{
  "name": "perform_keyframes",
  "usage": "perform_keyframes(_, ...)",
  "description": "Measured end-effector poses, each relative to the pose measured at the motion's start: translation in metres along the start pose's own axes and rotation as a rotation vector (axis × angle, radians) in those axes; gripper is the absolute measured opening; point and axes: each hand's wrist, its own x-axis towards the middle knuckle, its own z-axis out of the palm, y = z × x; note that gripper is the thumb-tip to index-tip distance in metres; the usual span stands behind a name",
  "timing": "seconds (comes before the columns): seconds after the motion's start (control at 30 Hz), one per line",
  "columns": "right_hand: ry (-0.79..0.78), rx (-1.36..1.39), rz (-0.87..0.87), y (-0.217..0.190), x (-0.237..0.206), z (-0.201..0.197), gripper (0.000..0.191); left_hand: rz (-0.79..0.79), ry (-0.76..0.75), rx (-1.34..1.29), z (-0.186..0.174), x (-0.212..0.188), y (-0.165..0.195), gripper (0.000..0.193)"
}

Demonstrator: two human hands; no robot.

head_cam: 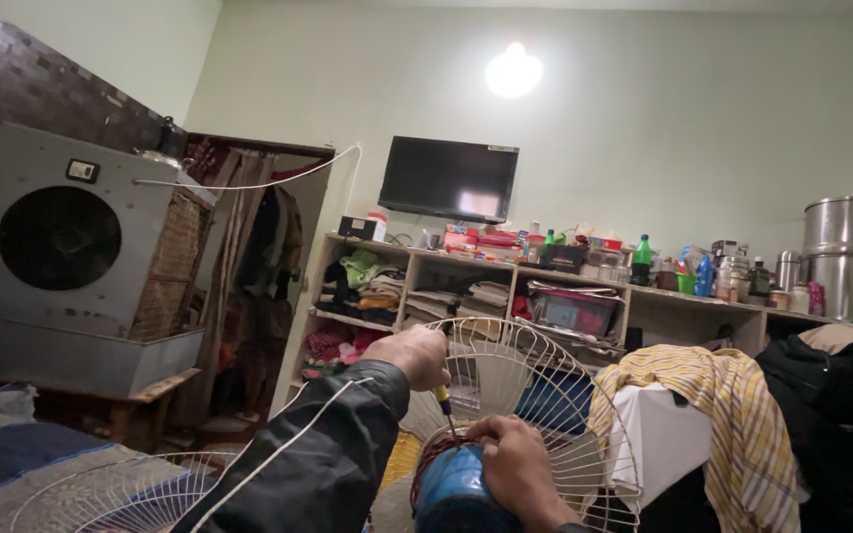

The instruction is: The person uses a screwdriver to unscrew the center cap of a pedestal fan and removes the front grill guard, setting it on the bed. They then hold the fan motor housing and continue unscrewing components at the rear of the fan with the screwdriver.

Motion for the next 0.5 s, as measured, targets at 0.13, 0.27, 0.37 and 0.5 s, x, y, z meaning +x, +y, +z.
perform_keyframes(0.13, 0.001, 0.012, 0.001, -0.0022, 0.0004, -0.0015, 0.022, 0.001, -0.013, 0.025, -0.0015, 0.0011, 0.0006, 0.041)
perform_keyframes(0.27, -0.01, 0.003, 0.009, -0.0049, -0.0003, -0.0033, 0.023, -0.027, -0.016, 0.04, -0.0016, 0.0026, 0.0028, 0.04)
perform_keyframes(0.37, -0.031, 0.01, 0.028, -0.0072, -0.0012, -0.0053, 0.024, -0.079, -0.042, 0.031, -0.002, 0.0047, 0.0044, 0.039)
perform_keyframes(0.5, -0.035, -0.003, 0.024, -0.0086, -0.0017, -0.0067, 0.024, -0.051, -0.017, 0.083, -0.0009, 0.0065, 0.0043, 0.04)
